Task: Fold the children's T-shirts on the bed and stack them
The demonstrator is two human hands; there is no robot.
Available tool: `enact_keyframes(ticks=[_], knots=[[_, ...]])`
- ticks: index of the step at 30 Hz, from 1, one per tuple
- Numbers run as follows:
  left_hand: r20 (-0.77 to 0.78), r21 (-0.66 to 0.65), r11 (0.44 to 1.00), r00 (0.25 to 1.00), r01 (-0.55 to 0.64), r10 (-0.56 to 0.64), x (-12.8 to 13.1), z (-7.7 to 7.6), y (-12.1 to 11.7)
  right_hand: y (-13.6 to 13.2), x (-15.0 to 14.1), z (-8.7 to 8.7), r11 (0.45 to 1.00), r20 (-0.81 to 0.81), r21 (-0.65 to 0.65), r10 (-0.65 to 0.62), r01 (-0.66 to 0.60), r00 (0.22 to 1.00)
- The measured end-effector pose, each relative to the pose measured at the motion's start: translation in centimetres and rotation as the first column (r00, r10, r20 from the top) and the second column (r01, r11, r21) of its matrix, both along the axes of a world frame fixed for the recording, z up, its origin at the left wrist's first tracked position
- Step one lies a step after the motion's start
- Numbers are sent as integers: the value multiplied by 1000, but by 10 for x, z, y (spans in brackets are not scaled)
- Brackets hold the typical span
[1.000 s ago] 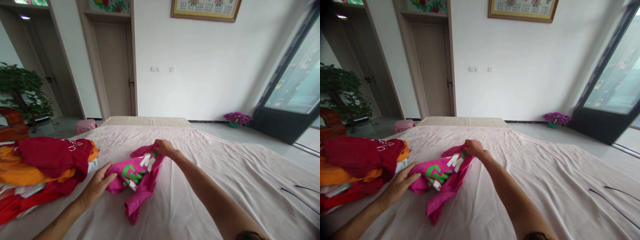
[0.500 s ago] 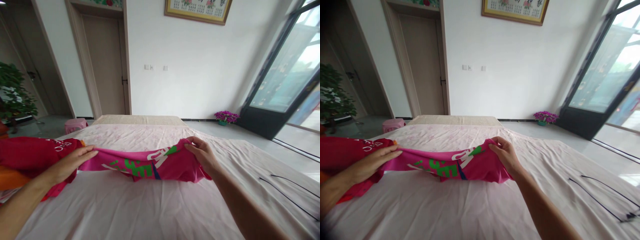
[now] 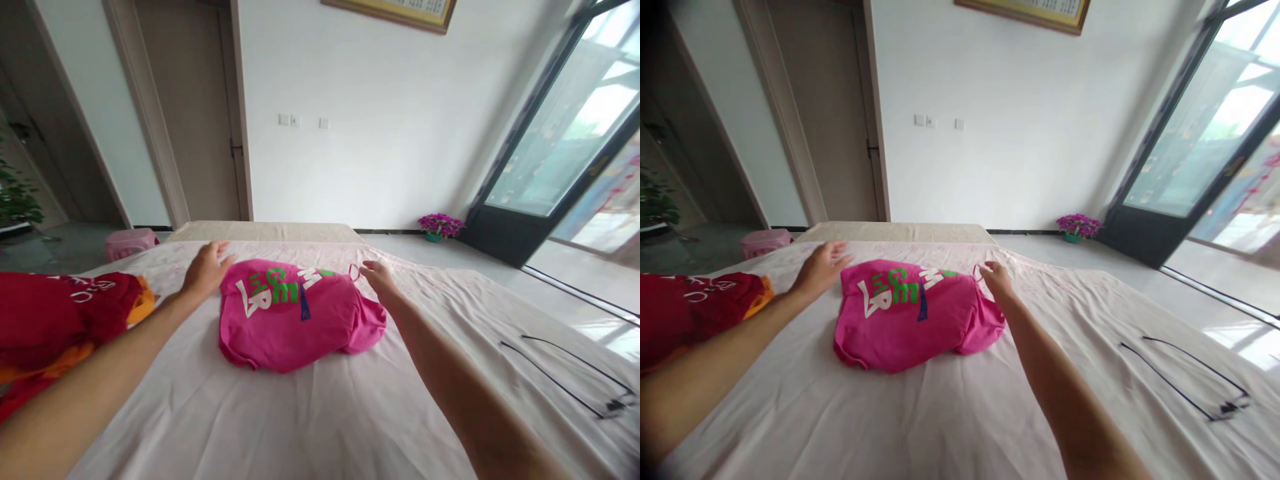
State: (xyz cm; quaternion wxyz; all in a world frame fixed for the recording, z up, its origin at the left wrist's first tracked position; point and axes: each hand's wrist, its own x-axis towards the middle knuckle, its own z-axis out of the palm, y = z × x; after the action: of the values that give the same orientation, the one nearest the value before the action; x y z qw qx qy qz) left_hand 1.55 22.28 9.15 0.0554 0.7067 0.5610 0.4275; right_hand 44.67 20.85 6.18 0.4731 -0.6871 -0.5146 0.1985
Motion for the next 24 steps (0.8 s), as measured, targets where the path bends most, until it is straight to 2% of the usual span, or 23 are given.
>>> enact_keyframes(ticks=[1,2,4,6,9,11,14,15,17,20,24], knots=[[1,-21,1000,1000,22,-22,5,-16,-19,-6,10,-15,999,25,-35,12,-11,1000],[11,-66,993,996,93,-93,9,-32,-40,-16,20,-28,996,29,-82,23,-20,999],[20,-158,967,980,200,-199,14,-58,-85,-41,33,-46,984,37,-169,64,-57,997],[-66,-229,931,950,283,-305,17,-76,-125,-70,37,-52,975,152,-210,101,-68,983],[-219,-231,913,897,336,-385,21,-90,-157,-110,25,-44,994,476,-108,75,-27,876],[-283,-204,918,877,340,-388,24,-97,-160,-132,9,-40,988,575,-97,157,-123,803],[-300,-195,915,867,352,-397,28,-102,-149,-150,-16,-42,920,626,-185,382,-346,680],[-283,-195,917,875,349,-393,28,-101,-144,-150,-24,-45,906,648,-197,407,-375,644],[-217,-202,926,907,320,-361,25,-96,-131,-144,-34,-49,916,699,-189,378,-353,607],[-91,-260,928,950,267,-299,11,-80,-115,-125,-36,-45,925,712,-192,361,-328,602],[-18,-333,900,953,281,-304,-22,-57,-107,-120,-15,-23,880,572,-176,457,-442,681]])
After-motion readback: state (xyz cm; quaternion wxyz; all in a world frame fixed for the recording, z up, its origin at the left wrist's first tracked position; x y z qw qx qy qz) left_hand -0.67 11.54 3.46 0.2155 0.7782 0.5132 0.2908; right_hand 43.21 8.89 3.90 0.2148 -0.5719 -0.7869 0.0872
